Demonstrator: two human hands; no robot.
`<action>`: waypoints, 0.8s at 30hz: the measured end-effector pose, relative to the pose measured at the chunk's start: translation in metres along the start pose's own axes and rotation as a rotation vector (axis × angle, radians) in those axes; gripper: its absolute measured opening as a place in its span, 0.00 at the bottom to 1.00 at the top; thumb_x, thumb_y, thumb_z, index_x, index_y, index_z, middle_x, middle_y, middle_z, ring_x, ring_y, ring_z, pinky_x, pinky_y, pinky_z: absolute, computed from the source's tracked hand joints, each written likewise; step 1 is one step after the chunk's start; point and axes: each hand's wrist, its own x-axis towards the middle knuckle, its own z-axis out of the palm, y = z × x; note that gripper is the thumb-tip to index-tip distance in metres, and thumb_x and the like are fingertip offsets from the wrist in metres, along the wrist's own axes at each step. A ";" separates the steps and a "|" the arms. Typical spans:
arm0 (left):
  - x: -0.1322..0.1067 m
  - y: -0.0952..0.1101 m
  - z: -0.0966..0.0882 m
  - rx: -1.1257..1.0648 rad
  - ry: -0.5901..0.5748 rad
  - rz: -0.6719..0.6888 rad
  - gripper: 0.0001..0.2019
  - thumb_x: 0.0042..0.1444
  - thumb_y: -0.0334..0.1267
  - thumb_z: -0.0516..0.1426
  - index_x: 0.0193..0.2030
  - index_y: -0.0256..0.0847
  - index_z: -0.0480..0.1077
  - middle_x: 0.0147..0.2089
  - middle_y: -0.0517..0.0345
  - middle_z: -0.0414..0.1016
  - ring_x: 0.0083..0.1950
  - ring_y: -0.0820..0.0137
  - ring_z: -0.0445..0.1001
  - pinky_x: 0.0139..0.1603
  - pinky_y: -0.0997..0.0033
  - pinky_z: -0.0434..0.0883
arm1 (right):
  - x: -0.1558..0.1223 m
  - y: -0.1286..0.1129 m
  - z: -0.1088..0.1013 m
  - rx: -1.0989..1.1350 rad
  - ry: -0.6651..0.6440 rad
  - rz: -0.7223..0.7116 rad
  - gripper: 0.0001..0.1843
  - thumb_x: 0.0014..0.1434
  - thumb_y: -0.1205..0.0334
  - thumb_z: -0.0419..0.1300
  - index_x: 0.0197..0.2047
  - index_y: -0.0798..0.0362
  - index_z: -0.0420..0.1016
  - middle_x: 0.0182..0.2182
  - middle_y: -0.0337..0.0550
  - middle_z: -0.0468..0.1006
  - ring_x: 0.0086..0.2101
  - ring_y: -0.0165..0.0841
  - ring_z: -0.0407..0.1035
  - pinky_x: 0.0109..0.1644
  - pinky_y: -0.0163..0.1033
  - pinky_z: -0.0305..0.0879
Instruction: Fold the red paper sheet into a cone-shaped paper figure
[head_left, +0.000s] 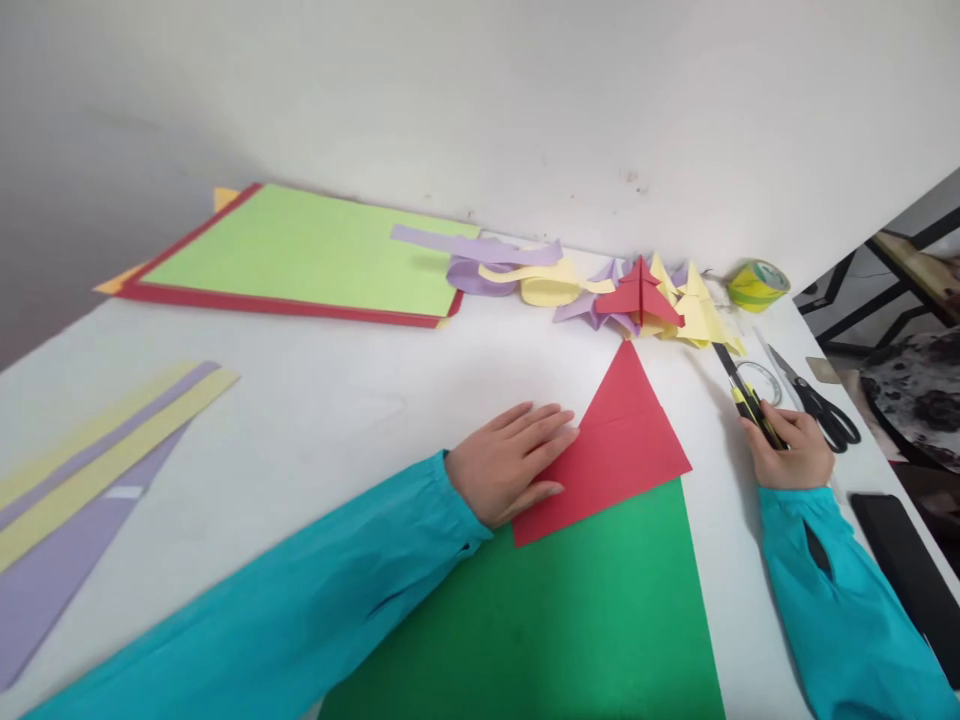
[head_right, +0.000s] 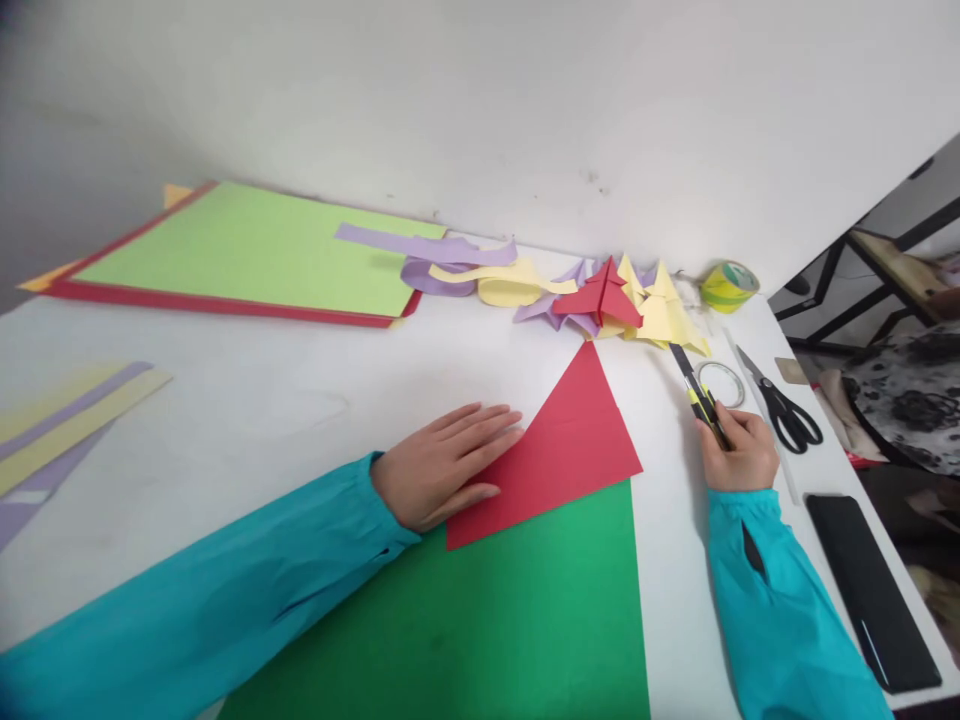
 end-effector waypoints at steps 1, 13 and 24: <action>0.000 0.001 -0.003 0.009 0.037 -0.033 0.27 0.64 0.50 0.42 0.60 0.31 0.60 0.59 0.40 0.65 0.60 0.56 0.61 0.59 0.54 0.59 | 0.000 0.011 0.005 -0.066 -0.014 0.021 0.23 0.52 0.47 0.59 0.40 0.58 0.80 0.30 0.47 0.74 0.31 0.37 0.70 0.36 0.42 0.68; 0.005 0.012 -0.012 -0.023 0.063 -0.344 0.29 0.41 0.64 0.58 0.35 0.38 0.66 0.42 0.47 0.66 0.40 0.59 0.65 0.40 0.55 0.68 | -0.003 0.044 0.008 -0.380 -0.233 0.071 0.22 0.55 0.50 0.54 0.44 0.56 0.77 0.34 0.51 0.74 0.32 0.39 0.64 0.32 0.42 0.55; 0.010 0.018 -0.027 -0.586 0.111 -0.493 0.03 0.52 0.35 0.52 0.29 0.41 0.63 0.26 0.60 0.67 0.27 0.71 0.64 0.31 0.70 0.65 | -0.002 0.006 0.001 -0.436 -0.047 -0.003 0.20 0.56 0.50 0.56 0.45 0.53 0.77 0.40 0.51 0.74 0.37 0.42 0.64 0.35 0.43 0.51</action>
